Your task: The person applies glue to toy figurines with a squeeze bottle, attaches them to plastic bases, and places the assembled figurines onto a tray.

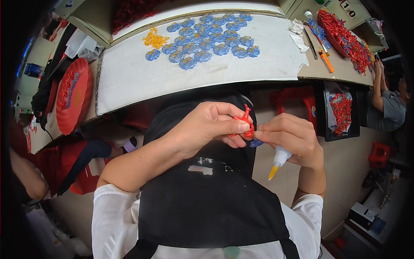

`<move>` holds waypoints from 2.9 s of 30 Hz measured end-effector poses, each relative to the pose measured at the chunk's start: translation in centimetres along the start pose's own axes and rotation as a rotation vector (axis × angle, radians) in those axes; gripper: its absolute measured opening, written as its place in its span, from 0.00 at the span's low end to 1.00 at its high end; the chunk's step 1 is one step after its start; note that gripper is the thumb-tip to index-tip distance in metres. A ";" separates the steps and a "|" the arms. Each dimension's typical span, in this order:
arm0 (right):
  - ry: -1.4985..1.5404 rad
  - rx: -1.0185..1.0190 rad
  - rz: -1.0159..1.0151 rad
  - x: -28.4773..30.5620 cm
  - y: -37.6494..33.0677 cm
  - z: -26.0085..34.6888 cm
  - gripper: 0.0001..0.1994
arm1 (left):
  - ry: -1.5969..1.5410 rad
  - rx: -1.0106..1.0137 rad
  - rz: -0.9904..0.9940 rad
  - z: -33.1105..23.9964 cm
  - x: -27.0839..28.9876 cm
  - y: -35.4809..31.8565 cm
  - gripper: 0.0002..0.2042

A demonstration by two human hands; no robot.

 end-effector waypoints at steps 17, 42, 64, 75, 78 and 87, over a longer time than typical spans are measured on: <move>-0.033 -0.092 -0.003 0.1 1.2 0.5 0.13 | 0.034 0.001 0.067 -1.0 0.2 0.2 0.12; -0.039 -0.105 -0.004 -1.6 2.5 -0.1 0.13 | 0.025 -0.057 0.004 -1.0 1.7 0.3 0.13; -0.082 -0.102 0.038 -2.7 4.7 -0.1 0.14 | -0.039 -0.066 0.049 -1.7 3.8 0.2 0.12; -0.081 -0.100 0.063 -3.3 5.7 -0.3 0.15 | -0.043 -0.055 0.026 -1.6 4.8 0.3 0.12; -0.093 -0.102 0.068 -3.4 6.0 -0.3 0.15 | -0.052 -0.053 0.035 -1.7 5.0 0.3 0.12; -0.037 -0.141 0.083 -3.5 6.3 -0.7 0.13 | -0.042 -0.042 0.043 -2.0 5.6 0.3 0.13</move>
Point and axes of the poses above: each hand's wrist, its own y-axis towards the middle knuckle, its own x-axis out of the back of the hand, z = x × y, the point moved 4 cm from there along y, towards the middle knuckle, and after that the axes turned 13 degrees about -x, right-handed, at the moved point
